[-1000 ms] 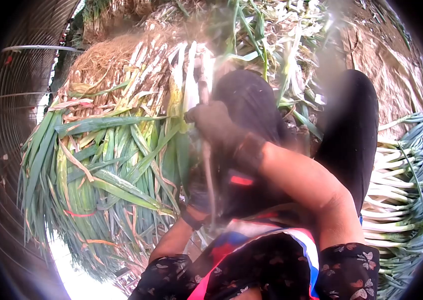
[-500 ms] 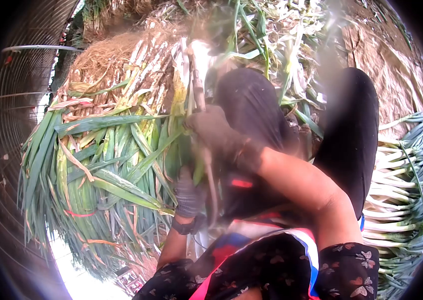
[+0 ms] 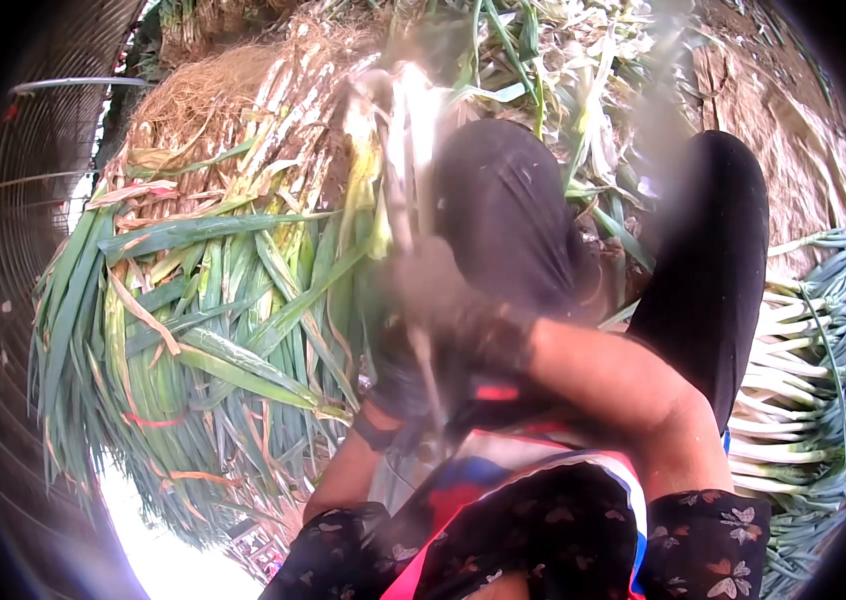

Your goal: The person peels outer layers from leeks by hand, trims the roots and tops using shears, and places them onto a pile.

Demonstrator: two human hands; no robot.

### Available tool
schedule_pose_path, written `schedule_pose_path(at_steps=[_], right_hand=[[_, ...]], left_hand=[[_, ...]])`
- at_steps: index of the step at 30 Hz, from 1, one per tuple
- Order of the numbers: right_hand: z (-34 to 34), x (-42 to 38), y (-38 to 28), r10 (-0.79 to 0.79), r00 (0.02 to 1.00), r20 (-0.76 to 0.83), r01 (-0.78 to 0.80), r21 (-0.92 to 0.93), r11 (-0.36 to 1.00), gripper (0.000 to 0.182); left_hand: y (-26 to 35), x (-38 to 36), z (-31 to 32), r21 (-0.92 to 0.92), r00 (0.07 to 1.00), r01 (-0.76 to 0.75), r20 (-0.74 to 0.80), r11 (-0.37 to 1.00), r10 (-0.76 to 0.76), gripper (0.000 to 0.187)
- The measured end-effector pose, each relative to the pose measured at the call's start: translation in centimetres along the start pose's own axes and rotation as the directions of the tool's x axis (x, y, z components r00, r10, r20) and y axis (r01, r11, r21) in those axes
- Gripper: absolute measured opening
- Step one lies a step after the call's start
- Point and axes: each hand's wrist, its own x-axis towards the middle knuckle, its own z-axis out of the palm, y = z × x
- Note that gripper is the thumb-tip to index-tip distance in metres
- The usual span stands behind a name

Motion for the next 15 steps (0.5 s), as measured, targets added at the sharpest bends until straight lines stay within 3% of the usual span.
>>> schedule_pose_path(at_steps=[1, 3, 5, 7, 9, 13, 14, 15], right_hand=[[0.6, -1.3, 0.3, 0.027, 0.999, -0.025, -0.027, -0.024, 0.999, 0.015], [1.9, -3.6, 0.7, 0.080, 0.994, -0.071, -0.085, -0.069, 0.994, 0.023], [2.8, -5.5, 0.8, 0.133, 0.987, -0.094, -0.147, -0.162, 0.976, 0.031], [3.4, -7.2, 0.1, 0.225, 0.964, -0.139, -0.252, -0.222, 0.942, 0.042], [3.4, -6.1, 3.6, 0.226, 0.968, -0.113, -0.242, -0.166, 0.956, 0.043], [3.2, -5.7, 4.4, 0.204, 0.976, -0.077, -0.205, 0.000, 0.979, 0.037], [3.2, -5.9, 4.0, 0.209, 0.973, -0.094, -0.215, -0.063, 0.975, 0.035], [3.3, -6.3, 2.6, 0.209, 0.971, -0.113, -0.222, -0.122, 0.967, 0.032]], left_hand=[[-0.7, 0.4, -0.5, 0.023, 1.000, -0.024, 0.015, 0.999, 0.024, 0.031], [-1.1, 0.8, -3.4, 0.057, 0.985, -0.141, -0.095, 0.988, 0.146, 0.030], [-0.8, 2.1, -5.8, 0.281, 0.945, -0.160, -0.232, 0.946, 0.229, 0.047], [-0.3, 4.2, -6.5, 0.612, 0.908, 0.072, -0.366, 0.788, 0.202, 0.050], [-0.2, 6.1, -6.5, 0.745, 0.881, 0.244, -0.438, 0.621, 0.180, 0.051], [-2.0, 10.4, -5.5, 0.847, 0.931, 0.351, -0.360, 0.400, -0.055, 0.056], [-3.1, 10.9, -5.1, 0.877, 0.934, 0.356, -0.324, 0.322, -0.149, 0.058], [-4.4, 11.2, -4.2, 0.795, 0.918, 0.391, -0.375, 0.465, -0.130, 0.059]])
